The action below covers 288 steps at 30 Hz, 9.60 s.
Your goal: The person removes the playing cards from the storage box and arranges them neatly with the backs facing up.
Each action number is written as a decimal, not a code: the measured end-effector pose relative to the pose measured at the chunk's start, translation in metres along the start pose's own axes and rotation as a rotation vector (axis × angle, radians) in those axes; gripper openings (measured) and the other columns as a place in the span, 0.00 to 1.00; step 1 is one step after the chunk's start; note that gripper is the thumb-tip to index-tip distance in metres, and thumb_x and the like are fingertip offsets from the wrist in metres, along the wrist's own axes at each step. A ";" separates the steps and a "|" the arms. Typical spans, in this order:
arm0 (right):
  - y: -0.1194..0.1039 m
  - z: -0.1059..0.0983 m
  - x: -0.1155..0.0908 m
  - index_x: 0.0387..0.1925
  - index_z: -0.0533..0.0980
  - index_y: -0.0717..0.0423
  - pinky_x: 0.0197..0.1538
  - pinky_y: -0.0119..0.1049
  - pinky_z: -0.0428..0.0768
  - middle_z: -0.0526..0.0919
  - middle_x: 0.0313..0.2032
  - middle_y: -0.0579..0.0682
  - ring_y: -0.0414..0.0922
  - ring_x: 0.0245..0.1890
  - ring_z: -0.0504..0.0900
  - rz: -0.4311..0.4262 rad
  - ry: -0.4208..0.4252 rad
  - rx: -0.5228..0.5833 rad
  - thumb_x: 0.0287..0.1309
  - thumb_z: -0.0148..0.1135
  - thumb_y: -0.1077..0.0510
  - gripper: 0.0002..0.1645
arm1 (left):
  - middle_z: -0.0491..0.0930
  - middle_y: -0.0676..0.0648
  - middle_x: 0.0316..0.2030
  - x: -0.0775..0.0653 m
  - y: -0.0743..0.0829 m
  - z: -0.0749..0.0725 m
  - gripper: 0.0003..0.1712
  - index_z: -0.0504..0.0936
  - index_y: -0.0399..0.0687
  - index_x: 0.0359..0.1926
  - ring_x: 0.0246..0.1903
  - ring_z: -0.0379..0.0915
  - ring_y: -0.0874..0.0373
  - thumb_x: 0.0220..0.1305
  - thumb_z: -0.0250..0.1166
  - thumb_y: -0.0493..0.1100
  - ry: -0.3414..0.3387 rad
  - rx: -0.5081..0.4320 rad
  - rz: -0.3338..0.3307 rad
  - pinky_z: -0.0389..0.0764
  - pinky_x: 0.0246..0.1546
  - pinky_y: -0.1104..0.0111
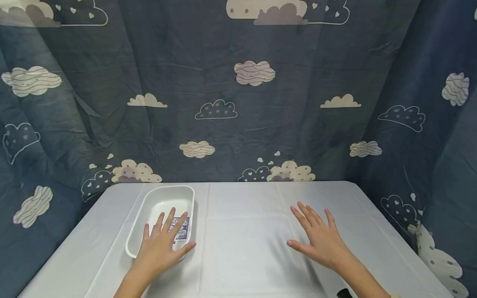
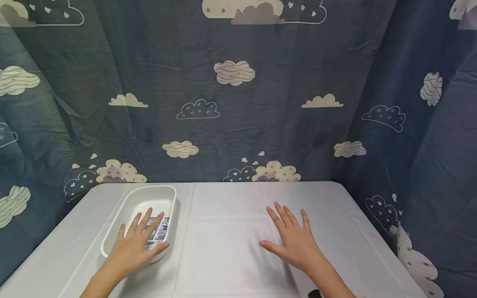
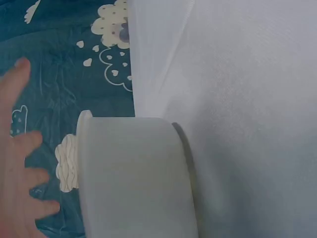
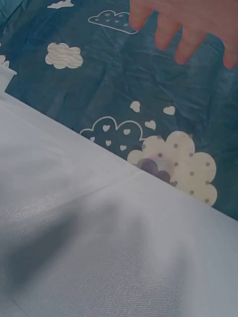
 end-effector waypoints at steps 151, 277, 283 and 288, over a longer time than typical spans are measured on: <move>-0.304 0.129 0.152 0.58 0.65 0.33 0.57 0.36 0.70 0.73 0.52 0.36 0.36 0.51 0.73 -0.341 -0.430 -0.243 0.34 0.60 0.23 0.46 | 0.71 0.62 0.25 -0.058 -0.132 0.041 0.40 0.49 0.37 0.68 0.26 0.69 0.71 0.61 0.58 0.45 0.091 -1.322 -0.979 0.83 0.35 0.77; -0.288 0.108 0.150 0.63 0.60 0.34 0.72 0.39 0.52 0.67 0.62 0.37 0.37 0.61 0.66 -0.506 -0.499 -0.227 0.39 0.59 0.25 0.49 | 0.73 0.61 0.25 -0.056 -0.134 0.038 0.16 0.68 0.51 0.49 0.27 0.71 0.69 0.61 0.59 0.45 0.153 -1.323 -1.027 0.83 0.37 0.77; -0.289 0.116 0.151 0.64 0.59 0.32 0.73 0.37 0.49 0.70 0.59 0.37 0.36 0.60 0.67 -0.468 -0.580 -0.311 0.38 0.62 0.26 0.49 | 0.73 0.61 0.25 -0.058 -0.132 0.040 0.14 0.68 0.53 0.46 0.26 0.70 0.70 0.60 0.60 0.45 0.130 -1.349 -1.004 0.83 0.37 0.77; -0.292 0.120 0.153 0.62 0.61 0.32 0.72 0.36 0.51 0.72 0.56 0.37 0.34 0.58 0.68 -0.476 -0.548 -0.343 0.35 0.63 0.26 0.49 | 0.73 0.60 0.25 -0.059 -0.131 0.038 0.10 0.69 0.56 0.42 0.26 0.70 0.70 0.61 0.60 0.45 0.137 -1.369 -1.004 0.83 0.37 0.77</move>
Point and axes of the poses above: each hand's wrist, its own x-axis towards the middle knuckle, its own z-axis out of the palm, y = z × x, the point moved 6 cm from there along x, towards the middle knuckle
